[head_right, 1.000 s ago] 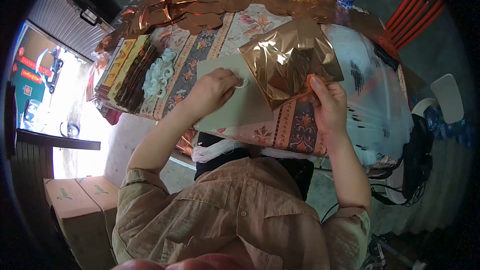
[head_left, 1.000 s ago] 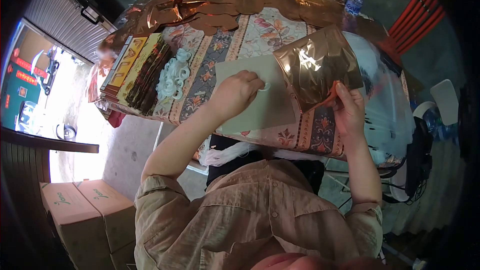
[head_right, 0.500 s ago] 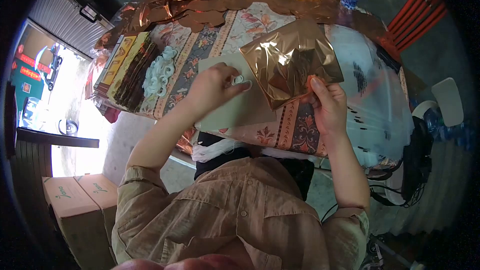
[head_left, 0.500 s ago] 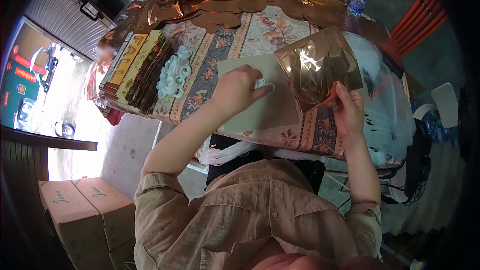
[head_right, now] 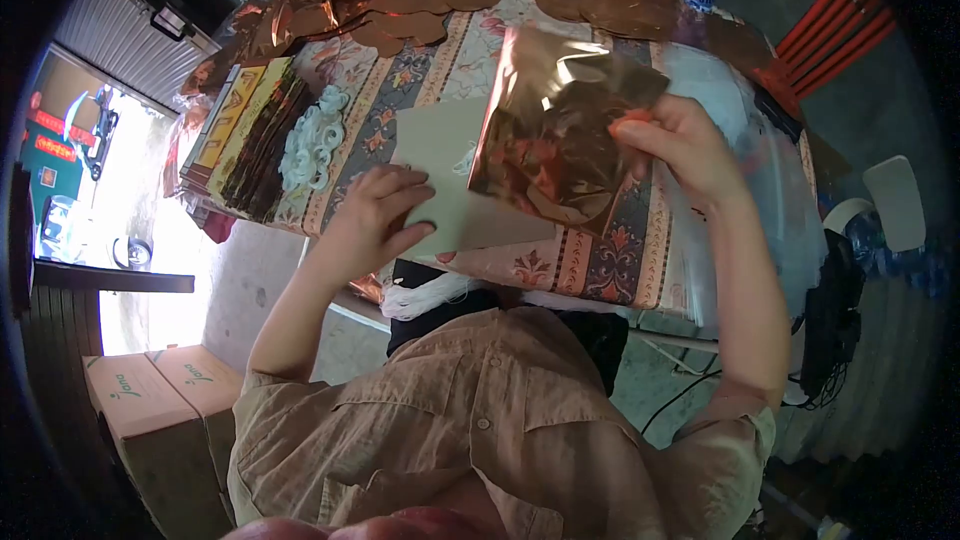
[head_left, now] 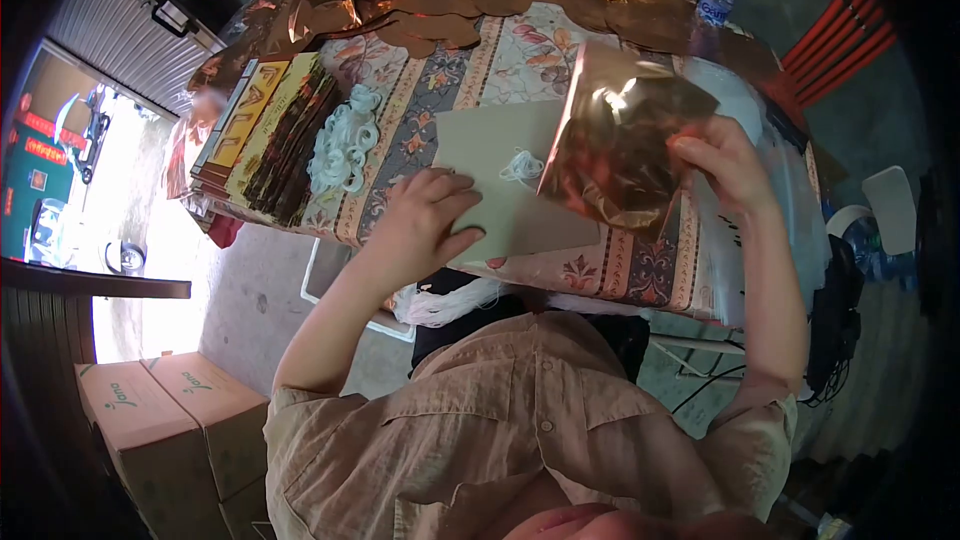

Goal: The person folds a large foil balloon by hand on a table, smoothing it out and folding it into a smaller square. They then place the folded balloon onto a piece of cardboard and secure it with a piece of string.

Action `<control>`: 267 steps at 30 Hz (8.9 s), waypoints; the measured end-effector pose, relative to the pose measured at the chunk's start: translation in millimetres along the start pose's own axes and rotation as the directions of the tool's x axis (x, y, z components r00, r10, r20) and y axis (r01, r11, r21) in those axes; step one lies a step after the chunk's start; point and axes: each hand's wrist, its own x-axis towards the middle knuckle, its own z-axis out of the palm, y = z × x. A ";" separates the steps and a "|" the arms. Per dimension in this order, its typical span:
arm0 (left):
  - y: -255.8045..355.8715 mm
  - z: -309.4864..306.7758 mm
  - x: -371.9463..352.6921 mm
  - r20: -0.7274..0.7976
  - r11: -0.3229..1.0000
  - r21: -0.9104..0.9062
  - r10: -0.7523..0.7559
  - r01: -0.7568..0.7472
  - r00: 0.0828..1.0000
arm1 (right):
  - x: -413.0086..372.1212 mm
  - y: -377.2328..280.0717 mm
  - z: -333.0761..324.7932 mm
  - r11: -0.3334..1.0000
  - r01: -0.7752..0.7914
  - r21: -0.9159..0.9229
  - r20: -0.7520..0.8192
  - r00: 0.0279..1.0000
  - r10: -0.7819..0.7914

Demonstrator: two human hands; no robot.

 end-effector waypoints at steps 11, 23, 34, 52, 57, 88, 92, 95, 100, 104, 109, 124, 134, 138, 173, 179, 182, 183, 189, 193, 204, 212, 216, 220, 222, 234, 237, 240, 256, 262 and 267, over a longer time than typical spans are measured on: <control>7.2 35.1 30.7 -0.025 0.978 -0.125 0.165 -0.167 0.986 | 40.6 13.6 -4.2 0.944 -0.241 -0.226 0.279 0.912 0.300; 6.2 22.8 11.3 -0.067 0.980 -0.110 0.157 -0.164 0.985 | 20.2 29.4 -6.2 0.941 -0.321 -0.107 0.269 0.902 0.338; -2.4 21.5 18.9 0.018 0.979 -0.170 0.119 -0.114 0.993 | 46.6 52.2 6.4 0.780 -0.524 -0.341 0.202 0.770 0.605; 12.2 65.4 100.6 0.032 0.927 -0.095 0.368 -0.363 0.929 | 40.8 37.2 32.0 0.636 -0.416 -0.650 0.007 0.833 0.553; 10.9 68.2 101.5 0.037 0.929 -0.087 0.363 -0.359 0.931 | 21.4 31.3 29.6 0.558 -0.113 -0.822 -0.005 0.982 0.191; -20.3 35.3 104.5 0.314 0.967 -0.186 0.226 -0.174 0.922 | -10.6 71.1 26.7 0.146 0.367 -0.919 0.372 0.928 0.006; -33.8 28.4 103.9 0.197 0.851 -0.525 0.096 0.023 0.976 | -10.0 73.8 24.9 0.165 0.385 -0.908 0.389 0.921 -0.008; -31.9 16.7 100.4 0.133 0.887 -0.455 -0.012 0.072 0.991 | -9.0 74.8 24.8 0.141 0.412 -0.900 0.409 0.911 -0.048; -11.2 27.7 80.8 0.126 0.966 -0.184 0.208 -0.183 0.970 | -10.7 71.4 26.0 0.155 0.357 -0.921 0.366 0.930 0.028; -8.4 31.2 75.6 0.210 0.989 -0.080 0.140 -0.126 0.968 | -10.5 72.1 26.6 0.147 0.356 -0.923 0.363 0.931 0.024; -13.5 31.8 77.1 0.286 0.992 -0.084 0.119 -0.099 0.951 | -11.4 73.1 27.7 0.132 0.345 -0.929 0.353 0.935 0.038; 20.2 48.2 98.3 0.116 0.888 -0.238 0.427 -0.392 0.897 | -12.4 73.9 26.2 0.161 0.347 -0.924 0.358 0.933 0.046; 19.8 63.6 93.5 0.152 0.935 -0.128 0.347 -0.330 0.925 | 10.8 51.8 4.7 0.772 0.144 -0.619 0.239 0.971 0.010; 23.8 60.7 93.2 0.165 0.945 -0.099 0.326 -0.313 0.931 | 37.7 59.1 -7.2 0.812 -0.027 -0.583 0.026 0.998 0.052; 18.5 66.8 94.4 0.195 0.946 -0.122 0.320 -0.300 0.927 | 77.0 78.3 2.1 0.597 0.144 -0.789 0.189 0.982 0.013; 20.7 63.7 94.3 0.181 0.941 -0.147 0.330 -0.306 0.927 | 66.1 82.8 6.7 0.592 0.217 -0.776 0.137 0.974 -0.178; 21.8 62.4 96.3 0.171 0.936 -0.159 0.339 -0.314 0.925 | 63.9 80.4 -1.6 0.654 0.237 -0.718 0.179 0.972 -0.155; 21.0 62.6 96.3 0.169 0.933 -0.170 0.346 -0.318 0.923 | 60.6 76.8 -4.3 0.653 0.239 -0.719 0.178 0.971 -0.159; 18.8 64.9 94.9 0.148 0.928 -0.168 0.356 -0.331 0.923 | 16.0 43.1 4.7 0.574 0.164 -0.802 0.153 0.986 -0.067; 16.5 66.9 93.6 0.180 0.931 -0.177 0.350 -0.320 0.919 | -5.4 52.9 19.4 0.405 0.261 -0.876 0.283 0.959 -0.008; 19.4 62.7 94.4 0.190 0.941 -0.130 0.333 -0.312 0.924 | -5.6 60.3 16.2 0.244 0.332 -0.911 0.369 0.921 0.126; 0.2 52.8 101.8 0.006 0.896 -0.423 0.150 -0.133 0.989 | -3.9 58.9 17.0 0.234 0.326 -0.916 0.371 0.911 0.179; -7.9 28.8 101.6 0.085 0.923 -0.232 -0.294 0.306 0.952 | -5.1 63.7 15.6 0.259 0.338 -0.905 0.385 0.909 0.158; -5.4 31.5 101.7 0.218 0.896 -0.139 -0.388 0.422 0.896 | -4.8 66.8 16.1 0.252 0.324 -0.912 0.370 0.914 0.165; -7.4 35.8 107.8 0.229 0.884 -0.141 -0.410 0.446 0.883 | -4.3 66.8 17.7 0.239 0.320 -0.917 0.363 0.916 0.168; 2.5 38.1 134.4 0.401 0.469 -0.665 -0.432 0.581 0.808 | -13.2 67.5 19.1 0.267 0.213 -0.940 0.259 0.954 0.149; 3.4 39.5 139.1 0.401 0.518 -0.640 -0.405 0.568 0.822 | -18.8 64.7 21.6 0.265 0.195 -0.944 0.237 0.962 0.133; 9.8 33.6 145.9 0.361 0.625 -0.609 -0.328 0.488 0.873 | -29.4 45.6 19.6 0.258 0.174 -0.950 0.209 0.972 0.111; 118.5 -14.2 108.5 -0.334 0.899 -0.143 0.349 -0.413 0.875 | -54.2 19.4 -7.5 0.794 -0.325 0.514 0.247 0.942 0.225; 121.9 20.5 68.4 -0.042 0.664 0.311 0.725 -0.680 0.688 | -44.0 42.0 4.0 0.828 -0.238 0.508 0.050 0.968 0.247; 100.3 42.7 53.2 -0.004 0.641 0.385 0.720 -0.663 0.694 | -41.0 52.6 15.8 0.903 -0.234 0.361 0.111 0.972 0.207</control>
